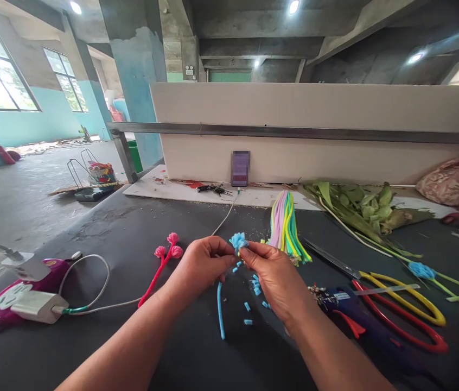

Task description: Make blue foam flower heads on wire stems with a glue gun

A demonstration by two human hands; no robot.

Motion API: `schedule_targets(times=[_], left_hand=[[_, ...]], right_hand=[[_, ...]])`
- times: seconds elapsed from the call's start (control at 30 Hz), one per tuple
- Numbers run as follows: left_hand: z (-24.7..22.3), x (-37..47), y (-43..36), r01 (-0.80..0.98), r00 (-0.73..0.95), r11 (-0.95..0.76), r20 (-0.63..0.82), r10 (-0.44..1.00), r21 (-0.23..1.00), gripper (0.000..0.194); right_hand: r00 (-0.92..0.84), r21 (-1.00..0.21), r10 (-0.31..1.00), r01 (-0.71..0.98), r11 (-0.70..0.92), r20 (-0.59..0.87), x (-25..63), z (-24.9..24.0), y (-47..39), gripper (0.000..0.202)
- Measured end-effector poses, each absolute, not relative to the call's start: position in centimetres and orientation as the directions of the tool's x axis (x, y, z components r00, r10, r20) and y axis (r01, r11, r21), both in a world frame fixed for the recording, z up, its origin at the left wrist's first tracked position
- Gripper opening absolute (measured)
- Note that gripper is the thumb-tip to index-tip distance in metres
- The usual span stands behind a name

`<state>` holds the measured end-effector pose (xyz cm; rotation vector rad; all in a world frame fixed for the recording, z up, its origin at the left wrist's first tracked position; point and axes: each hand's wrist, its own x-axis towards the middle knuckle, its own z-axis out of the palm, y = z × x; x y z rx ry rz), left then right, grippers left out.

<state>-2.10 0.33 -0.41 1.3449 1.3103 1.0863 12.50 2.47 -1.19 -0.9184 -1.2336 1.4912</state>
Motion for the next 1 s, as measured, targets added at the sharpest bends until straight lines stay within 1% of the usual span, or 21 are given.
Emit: schedule_targets(times=[0.13, 0.23, 0.33, 0.47, 0.57, 0.67, 0.73, 0.8, 0.87, 0.93, 1.0], left_hand=[[-0.3, -2.4, 0.4, 0.073, 0.1, 0.007, -0.014, 0.995, 0.997, 0.017], [-0.1, -2.7, 0.3, 0.032, 0.119, 0.021, -0.025, 0.993, 0.999, 0.015], [0.1, -2.7, 0.3, 0.048, 0.094, 0.039, -0.043, 0.995, 0.998, 0.014], [0.0, -2.4, 0.3, 0.108, 0.06, 0.03, -0.037, 0.998, 0.994, 0.014], [-0.1, -2.1, 0.2, 0.216, 0.027, -0.013, 0.007, 1.0, 0.976, 0.012], [-0.3, -2.1, 0.1, 0.376, -0.013, -0.089, 0.101, 0.995, 0.922, 0.014], [-0.3, -2.4, 0.2, 0.411, 0.015, -0.103, 0.106, 0.994, 0.906, 0.015], [0.0, -2.8, 0.2, 0.358, 0.08, -0.055, 0.028, 0.996, 0.932, 0.014], [0.5, -3.3, 0.3, 0.24, 0.119, -0.002, -0.028, 0.992, 0.971, 0.017], [0.9, -3.5, 0.3, 0.108, 0.103, 0.01, -0.021, 0.994, 0.994, 0.022], [1.1, -3.5, 0.3, 0.015, 0.076, 0.003, -0.004, 0.997, 1.0, 0.025]], right_hand=[[-0.296, -0.952, 0.955, -0.29, -0.096, -0.007, 12.5, -1.6, 2.7, 0.023], [-0.282, -0.957, 0.959, -0.269, -0.107, -0.028, 12.6, -1.4, 2.6, 0.028], [-0.313, -0.97, 0.95, -0.231, -0.08, -0.004, 12.8, -1.1, 2.5, 0.027], [-0.342, -0.976, 0.94, -0.207, -0.073, 0.003, 12.9, -0.9, 2.3, 0.03], [-0.292, -0.997, 0.956, -0.075, 0.003, 0.025, 12.8, -0.7, 2.2, 0.031], [-0.213, -0.994, 0.975, 0.072, 0.085, 0.069, 12.5, -0.5, 2.0, 0.028], [-0.206, -0.991, 0.976, 0.092, 0.094, 0.073, 12.5, -0.4, 2.0, 0.027], [-0.208, -0.994, 0.976, 0.071, 0.081, 0.064, 12.5, -0.3, 1.9, 0.028], [-0.209, -0.995, 0.976, 0.067, 0.071, 0.056, 12.5, -0.1, 1.8, 0.03], [-0.205, -0.994, 0.977, 0.083, 0.071, 0.052, 12.6, 0.1, 1.7, 0.029], [-0.207, -0.992, 0.977, 0.102, 0.069, 0.046, 12.6, 0.2, 1.6, 0.026]])
